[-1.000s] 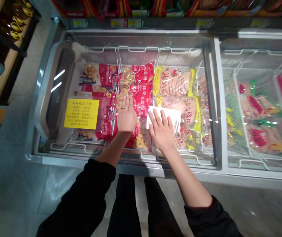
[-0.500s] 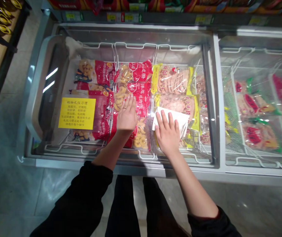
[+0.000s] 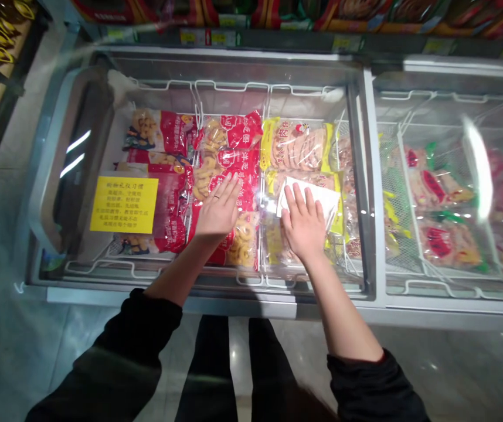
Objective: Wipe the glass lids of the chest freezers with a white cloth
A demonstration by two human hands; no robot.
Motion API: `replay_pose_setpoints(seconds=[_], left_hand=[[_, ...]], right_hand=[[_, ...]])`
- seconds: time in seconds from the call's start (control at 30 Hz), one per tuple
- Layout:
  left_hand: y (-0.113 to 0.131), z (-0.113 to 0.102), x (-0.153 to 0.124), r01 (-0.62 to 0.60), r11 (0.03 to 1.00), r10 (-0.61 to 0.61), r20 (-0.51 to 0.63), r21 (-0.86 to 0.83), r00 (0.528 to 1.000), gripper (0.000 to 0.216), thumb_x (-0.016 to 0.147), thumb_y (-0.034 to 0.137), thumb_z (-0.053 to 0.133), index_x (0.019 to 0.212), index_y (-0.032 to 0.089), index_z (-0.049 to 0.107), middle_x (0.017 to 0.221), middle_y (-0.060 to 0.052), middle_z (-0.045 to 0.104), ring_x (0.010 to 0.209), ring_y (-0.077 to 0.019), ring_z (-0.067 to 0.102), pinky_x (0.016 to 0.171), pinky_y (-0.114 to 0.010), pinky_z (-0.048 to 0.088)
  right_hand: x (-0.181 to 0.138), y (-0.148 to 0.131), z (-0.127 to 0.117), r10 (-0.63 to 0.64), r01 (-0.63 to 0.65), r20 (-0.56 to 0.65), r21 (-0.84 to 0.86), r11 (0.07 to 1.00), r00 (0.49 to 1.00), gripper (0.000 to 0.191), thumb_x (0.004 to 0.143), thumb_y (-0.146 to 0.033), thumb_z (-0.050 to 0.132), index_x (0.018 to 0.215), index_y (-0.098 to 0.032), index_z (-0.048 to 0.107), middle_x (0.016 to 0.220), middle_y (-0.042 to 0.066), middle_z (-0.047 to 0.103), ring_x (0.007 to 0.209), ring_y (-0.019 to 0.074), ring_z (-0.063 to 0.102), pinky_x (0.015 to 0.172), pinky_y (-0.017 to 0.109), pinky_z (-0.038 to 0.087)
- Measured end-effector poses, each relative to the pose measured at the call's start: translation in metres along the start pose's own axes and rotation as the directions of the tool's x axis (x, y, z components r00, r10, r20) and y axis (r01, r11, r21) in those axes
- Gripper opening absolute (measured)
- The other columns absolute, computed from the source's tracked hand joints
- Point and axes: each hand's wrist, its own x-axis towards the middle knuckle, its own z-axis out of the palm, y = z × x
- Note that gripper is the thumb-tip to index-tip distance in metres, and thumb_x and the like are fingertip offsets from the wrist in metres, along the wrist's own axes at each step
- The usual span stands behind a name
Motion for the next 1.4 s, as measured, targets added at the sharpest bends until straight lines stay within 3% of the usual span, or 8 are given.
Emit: replay_pose_setpoints(seconds=[0.13,0.23,0.43,0.6,0.73,1.03,1.2,1.4], left_hand=[[0.001,0.001,0.001,0.009,1.0,-0.009,-0.006,0.018,1.0,0.068,0.101,0.01,0.045,0.168,0.02,0.041,0.173,-0.008,0.043,0.164,-0.0256,0.034,0.138,-0.047,0.028],[0.0,0.002,0.0,0.003,1.0,-0.003,-0.009,0.022,1.0,0.067,0.101,0.011,0.046,0.168,0.018,0.042,0.173,-0.01,0.043,0.164,-0.0267,0.034,0.138,-0.048,0.029],[0.0,0.001,-0.001,0.018,0.999,-0.018,0.002,0.028,1.0,0.066,0.101,0.01,0.045,0.166,0.019,0.044,0.173,-0.011,0.043,0.164,-0.027,0.036,0.137,-0.049,0.031],[0.001,-0.001,0.002,0.03,1.0,-0.029,-0.018,0.009,0.999,0.066,0.101,0.01,0.044,0.166,0.017,0.044,0.172,-0.013,0.044,0.165,-0.0276,0.033,0.138,-0.05,0.028],[0.006,0.001,0.005,0.026,1.0,-0.026,0.006,0.015,1.0,0.068,0.102,0.009,0.043,0.168,0.02,0.041,0.173,-0.011,0.044,0.165,-0.0277,0.032,0.138,-0.052,0.027],[0.07,0.019,0.022,0.018,0.999,-0.018,0.013,0.034,1.0,0.071,0.102,0.006,0.037,0.172,0.012,0.03,0.178,-0.012,0.036,0.167,-0.025,0.028,0.139,-0.043,0.024],[0.1,0.034,0.03,0.034,0.999,-0.034,-0.009,-0.001,0.999,0.073,0.101,0.006,0.037,0.173,0.015,0.029,0.178,-0.01,0.035,0.168,-0.0237,0.026,0.139,-0.044,0.025],[0.108,0.05,0.03,0.046,0.998,-0.045,-0.027,0.034,0.999,0.064,0.104,0.01,0.039,0.168,0.01,0.038,0.175,-0.014,0.04,0.166,-0.0259,0.032,0.138,-0.048,0.028]], right_hand=[[-0.03,-0.022,0.005,-0.04,0.04,0.024,-0.018,0.999,0.999,0.062,0.113,-0.037,0.027,0.174,-0.032,0.025,0.179,-0.001,0.032,0.166,0.0308,0.029,0.132,0.061,0.028],[-0.013,-0.024,0.003,-0.174,0.176,0.075,-0.017,0.984,0.982,0.061,0.112,-0.039,0.03,0.173,-0.035,0.028,0.178,-0.004,0.033,0.167,0.0273,0.028,0.134,0.057,0.026],[0.037,0.029,-0.011,-0.167,0.174,0.126,-0.041,0.984,0.978,0.062,0.111,-0.04,0.033,0.173,-0.034,0.028,0.18,-0.006,0.03,0.168,0.0245,0.025,0.136,0.055,0.023],[-0.008,0.035,-0.02,-0.03,0.04,0.115,-0.088,0.995,0.993,0.061,0.112,-0.037,0.029,0.172,-0.028,0.032,0.18,-0.003,0.029,0.168,0.0268,0.024,0.135,0.056,0.026],[-0.03,0.014,-0.015,-0.081,0.09,0.114,-0.084,0.992,0.99,0.06,0.112,-0.036,0.03,0.172,-0.03,0.032,0.18,-0.004,0.029,0.168,0.0255,0.025,0.135,0.054,0.025],[0.031,0.05,-0.019,-0.156,0.158,0.098,-0.013,0.987,0.983,0.06,0.111,-0.038,0.032,0.171,-0.031,0.035,0.179,-0.005,0.033,0.167,0.0239,0.026,0.137,0.052,0.022],[-0.015,0.063,-0.02,-0.009,0.009,0.01,-0.022,1.0,1.0,0.062,0.112,-0.037,0.029,0.173,-0.029,0.031,0.179,-0.002,0.032,0.167,0.0279,0.026,0.135,0.057,0.024],[-0.04,0.051,-0.017,-0.136,0.139,0.058,-0.056,0.989,0.989,0.061,0.112,-0.034,0.031,0.172,-0.031,0.032,0.179,-0.002,0.032,0.167,0.0276,0.026,0.134,0.055,0.026]])
